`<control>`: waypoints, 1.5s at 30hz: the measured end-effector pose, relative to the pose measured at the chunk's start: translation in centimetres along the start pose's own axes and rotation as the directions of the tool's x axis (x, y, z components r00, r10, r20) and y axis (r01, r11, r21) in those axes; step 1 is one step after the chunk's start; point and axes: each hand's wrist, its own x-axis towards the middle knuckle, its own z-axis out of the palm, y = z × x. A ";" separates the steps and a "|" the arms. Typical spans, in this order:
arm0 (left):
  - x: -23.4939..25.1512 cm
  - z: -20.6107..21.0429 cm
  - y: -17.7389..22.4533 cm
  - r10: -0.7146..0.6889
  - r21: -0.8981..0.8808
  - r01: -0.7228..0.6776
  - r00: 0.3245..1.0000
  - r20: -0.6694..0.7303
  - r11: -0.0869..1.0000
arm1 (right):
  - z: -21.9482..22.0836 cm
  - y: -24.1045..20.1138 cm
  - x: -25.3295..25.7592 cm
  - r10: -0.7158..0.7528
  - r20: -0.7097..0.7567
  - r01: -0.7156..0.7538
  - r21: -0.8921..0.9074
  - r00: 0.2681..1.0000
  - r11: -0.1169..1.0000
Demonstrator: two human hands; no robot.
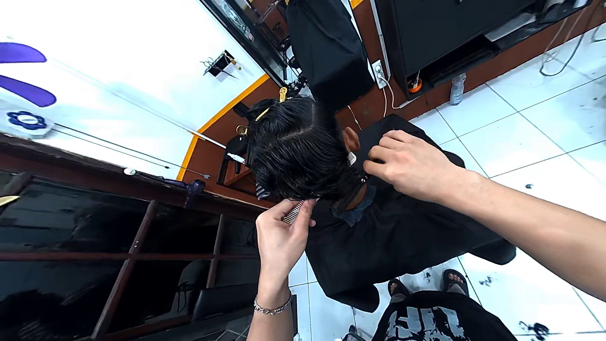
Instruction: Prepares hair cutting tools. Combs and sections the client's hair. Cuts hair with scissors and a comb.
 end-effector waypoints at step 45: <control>0.6 -1.2 1.6 0.079 -0.042 -0.080 0.997 -0.017 0.996 | 0.4 0.7 2.6 0.091 -0.099 -0.099 -0.077 0.991 0.992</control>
